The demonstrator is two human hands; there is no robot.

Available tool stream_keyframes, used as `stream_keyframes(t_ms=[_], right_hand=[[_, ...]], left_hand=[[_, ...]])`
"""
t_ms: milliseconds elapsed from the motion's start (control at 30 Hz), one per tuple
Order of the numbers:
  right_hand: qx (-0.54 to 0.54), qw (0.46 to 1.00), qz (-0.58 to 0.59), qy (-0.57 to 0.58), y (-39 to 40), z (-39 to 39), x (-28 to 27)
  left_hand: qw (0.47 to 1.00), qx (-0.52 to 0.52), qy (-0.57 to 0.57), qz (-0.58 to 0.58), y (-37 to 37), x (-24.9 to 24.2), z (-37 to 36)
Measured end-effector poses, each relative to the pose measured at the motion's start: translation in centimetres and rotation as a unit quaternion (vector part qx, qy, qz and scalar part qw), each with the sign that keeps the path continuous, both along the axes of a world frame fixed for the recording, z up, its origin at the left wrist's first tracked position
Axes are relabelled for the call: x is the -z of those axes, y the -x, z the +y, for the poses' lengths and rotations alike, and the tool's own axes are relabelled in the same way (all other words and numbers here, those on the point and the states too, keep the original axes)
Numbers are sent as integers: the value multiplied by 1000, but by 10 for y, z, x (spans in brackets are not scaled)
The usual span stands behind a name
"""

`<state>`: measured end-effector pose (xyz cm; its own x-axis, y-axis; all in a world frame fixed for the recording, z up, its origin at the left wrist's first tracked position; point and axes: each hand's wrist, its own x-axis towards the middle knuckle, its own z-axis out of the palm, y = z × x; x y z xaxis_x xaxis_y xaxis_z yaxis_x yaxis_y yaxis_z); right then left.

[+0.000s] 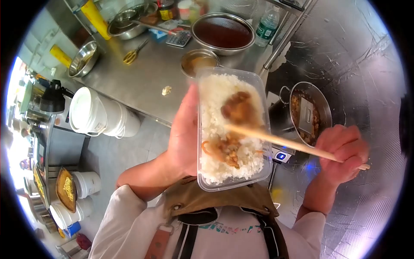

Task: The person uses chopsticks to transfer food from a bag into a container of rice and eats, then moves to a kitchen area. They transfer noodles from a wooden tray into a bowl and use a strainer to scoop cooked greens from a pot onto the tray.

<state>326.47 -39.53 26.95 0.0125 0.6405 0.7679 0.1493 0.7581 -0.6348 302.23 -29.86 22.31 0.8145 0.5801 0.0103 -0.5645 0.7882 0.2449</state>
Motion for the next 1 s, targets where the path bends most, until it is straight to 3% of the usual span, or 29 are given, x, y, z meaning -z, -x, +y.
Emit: stream_keyframes(t_ms=[100, 233, 333, 433, 533, 733, 933, 1000], right_hand=[[-38, 996, -82, -15, -8, -2, -8], [-45, 994, -72, -63, -1, -3, -14], [-100, 980, -155, -68, 11, 11, -20], [-182, 956, -215, -84, -1, 15, -29], [-147, 968, -195, -54, 0, 5, -26], [-19, 1000, 17, 0, -10, -2, 3], [-31, 998, -53, -8, 0, -5, 8], [-2, 999, 31, 32, -4, -14, -3]], left_hand=[[999, 32, 26, -29, -3, 5, 1], [997, 41, 32, -54, -7, 12, 3], [998, 52, 36, 24, -12, 9, 2], [993, 76, 81, -45, -10, 11, 5], [998, 29, 50, 8, -5, 13, 9], [997, 18, 71, -23, 2, 11, 9], [992, 47, 75, -94, 10, 14, 12], [987, 26, 93, -125, 13, 5, 10]])
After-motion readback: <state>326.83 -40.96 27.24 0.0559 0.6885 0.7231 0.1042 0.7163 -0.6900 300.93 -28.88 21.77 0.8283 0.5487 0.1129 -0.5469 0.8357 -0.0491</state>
